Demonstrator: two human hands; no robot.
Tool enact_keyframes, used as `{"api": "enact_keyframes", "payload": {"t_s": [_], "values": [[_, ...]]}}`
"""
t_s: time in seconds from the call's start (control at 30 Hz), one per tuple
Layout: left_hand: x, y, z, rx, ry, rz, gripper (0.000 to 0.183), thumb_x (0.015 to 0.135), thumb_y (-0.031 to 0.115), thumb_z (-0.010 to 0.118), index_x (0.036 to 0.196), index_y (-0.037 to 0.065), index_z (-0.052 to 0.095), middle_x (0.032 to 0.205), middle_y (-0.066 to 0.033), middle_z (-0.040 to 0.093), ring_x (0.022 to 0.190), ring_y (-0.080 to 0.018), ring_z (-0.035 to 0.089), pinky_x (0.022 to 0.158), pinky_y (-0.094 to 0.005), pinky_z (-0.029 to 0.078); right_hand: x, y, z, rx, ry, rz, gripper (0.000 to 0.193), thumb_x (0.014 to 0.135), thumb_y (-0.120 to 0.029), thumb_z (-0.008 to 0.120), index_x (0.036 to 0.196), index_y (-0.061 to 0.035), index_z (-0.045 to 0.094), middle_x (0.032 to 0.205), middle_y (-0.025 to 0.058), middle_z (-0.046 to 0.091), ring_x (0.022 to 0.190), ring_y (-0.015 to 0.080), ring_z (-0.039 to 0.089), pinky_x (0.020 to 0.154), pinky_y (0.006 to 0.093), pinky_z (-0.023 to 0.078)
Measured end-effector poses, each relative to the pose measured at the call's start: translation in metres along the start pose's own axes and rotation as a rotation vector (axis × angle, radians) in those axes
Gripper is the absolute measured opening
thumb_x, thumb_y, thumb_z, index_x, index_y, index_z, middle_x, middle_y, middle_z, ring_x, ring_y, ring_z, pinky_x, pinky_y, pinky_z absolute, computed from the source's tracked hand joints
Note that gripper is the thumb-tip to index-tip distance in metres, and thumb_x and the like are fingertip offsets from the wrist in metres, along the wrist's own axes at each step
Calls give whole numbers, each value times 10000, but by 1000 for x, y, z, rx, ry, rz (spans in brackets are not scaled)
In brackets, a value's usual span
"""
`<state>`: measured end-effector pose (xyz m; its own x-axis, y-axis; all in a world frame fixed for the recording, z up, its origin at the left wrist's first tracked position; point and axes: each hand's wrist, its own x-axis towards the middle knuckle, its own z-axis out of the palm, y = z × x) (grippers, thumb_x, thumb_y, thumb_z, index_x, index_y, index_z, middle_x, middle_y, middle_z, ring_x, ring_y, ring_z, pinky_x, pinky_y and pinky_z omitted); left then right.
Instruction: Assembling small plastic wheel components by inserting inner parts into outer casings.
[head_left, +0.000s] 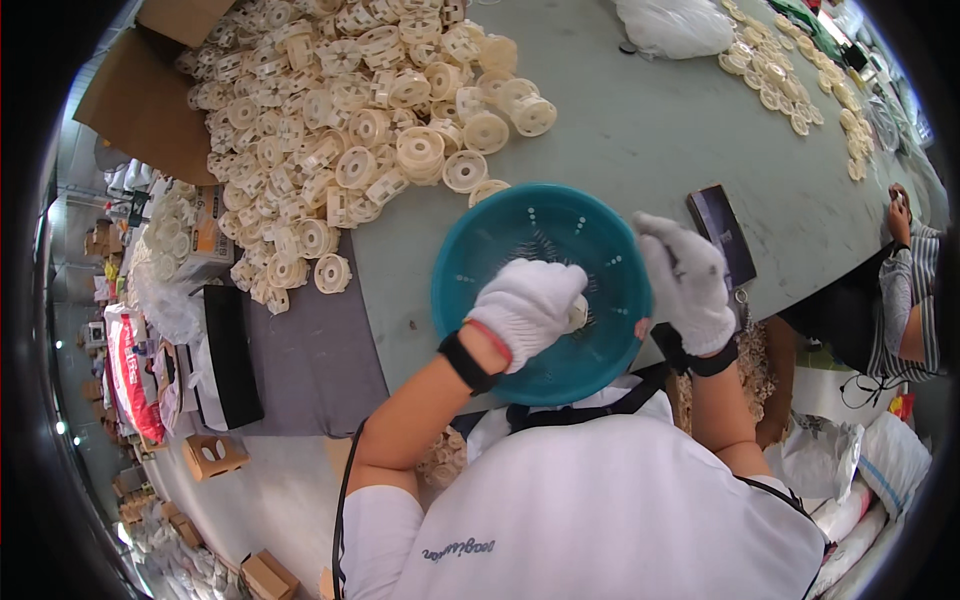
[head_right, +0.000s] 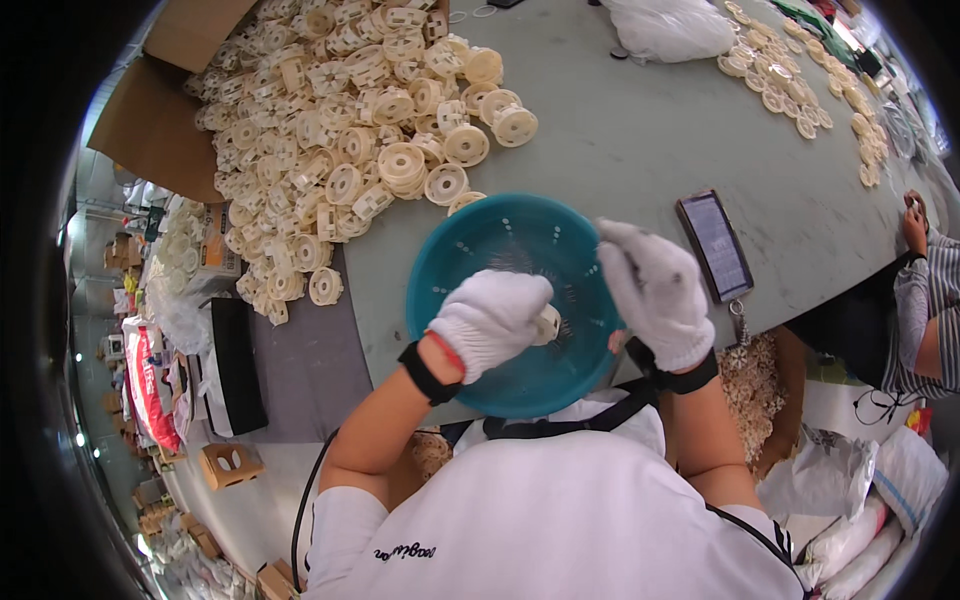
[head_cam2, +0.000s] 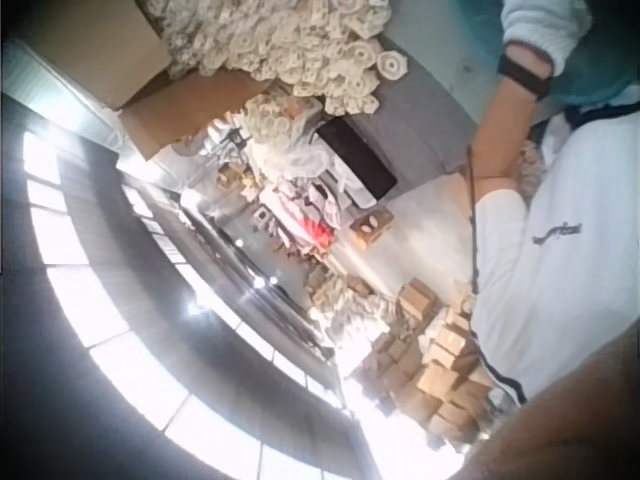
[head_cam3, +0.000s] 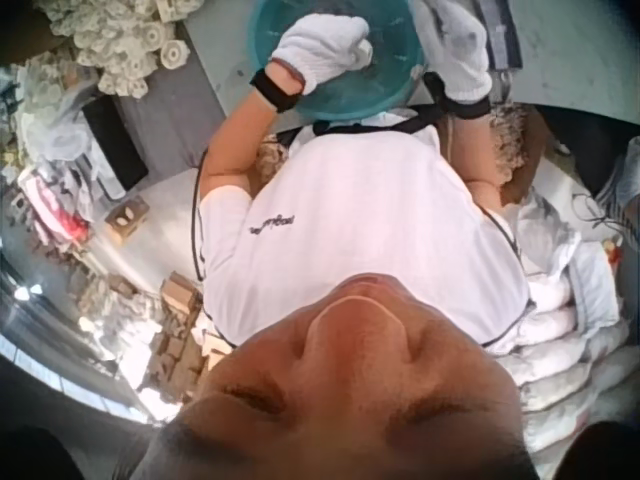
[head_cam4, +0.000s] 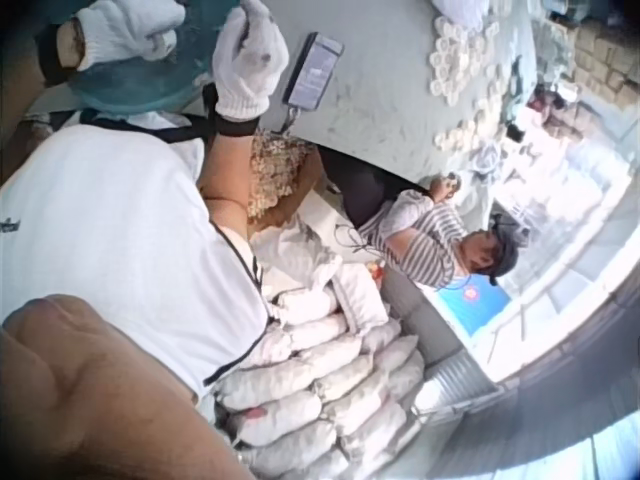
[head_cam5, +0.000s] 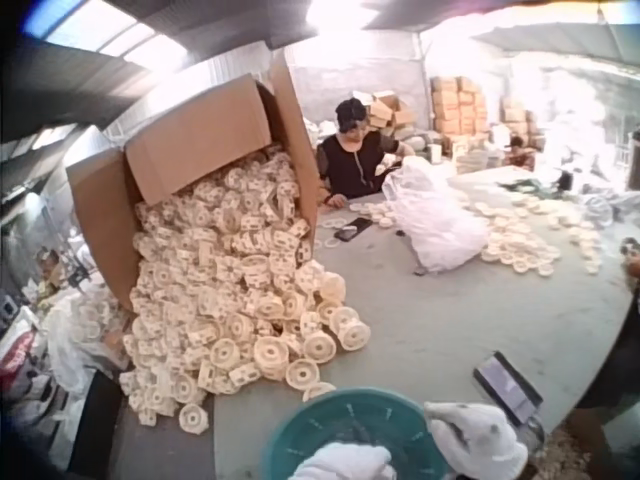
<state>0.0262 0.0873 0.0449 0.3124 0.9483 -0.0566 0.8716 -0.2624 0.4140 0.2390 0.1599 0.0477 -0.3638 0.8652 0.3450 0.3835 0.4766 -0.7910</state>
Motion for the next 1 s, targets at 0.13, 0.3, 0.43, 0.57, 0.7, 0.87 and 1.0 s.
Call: {"api": "enact_keyframes", "payload": {"t_s": [0.13,0.3,0.43,0.57,0.7,0.87,1.0], "values": [[-61,-7,-53,-364,228,-414,237,795,107,707,1019,71,639,901,-89,700,825,-220,692,759,-343,554,6,-4,14,-33,-117,-143,205,890,-37,672,1089,2,702,896,176,720,779,323,719,722,367,571],[-220,-49,-32,-825,650,-1019,305,782,91,700,1077,43,636,942,-51,672,899,-119,626,800,-284,525,0,12,12,-69,-213,-111,228,891,-1,653,1113,-1,703,927,181,718,795,319,709,735,375,557],[-358,-43,1,-475,336,-1501,304,802,168,730,1069,53,639,934,-73,642,913,-165,618,847,-308,505,0,12,22,-18,-220,-100,241,885,30,647,1119,6,699,932,172,725,815,312,712,748,371,555],[-359,-34,-6,136,-11,-1818,328,829,250,741,1078,61,643,972,-107,641,916,-243,622,860,-341,495,1,17,30,-53,-211,-147,259,892,61,617,1137,16,689,927,165,727,813,295,712,748,358,556],[-286,-73,-43,-193,714,-1417,353,974,351,622,1156,50,645,1065,-167,663,1069,-308,639,929,-347,481,-12,22,32,-86,-150,-186,367,905,99,559,1254,24,644,1074,169,698,929,263,699,806,352,552],[-284,-226,-33,-415,1310,-1003,466,1042,426,523,1247,16,604,1306,-152,629,1201,-279,600,1043,-367,437,-46,1,34,291,75,352,559,1020,-99,477,1547,26,337,1511,205,448,1362,288,472,1144,391,355],[-288,-320,-42,-915,1722,-898,788,1040,617,406,1568,44,290,1562,-201,422,1467,-395,355,1203,-506,253,-98,27,39,303,80,356,576,1052,-217,443,1561,22,319,1530,193,432,1361,277,465,1155,383,331]]}}
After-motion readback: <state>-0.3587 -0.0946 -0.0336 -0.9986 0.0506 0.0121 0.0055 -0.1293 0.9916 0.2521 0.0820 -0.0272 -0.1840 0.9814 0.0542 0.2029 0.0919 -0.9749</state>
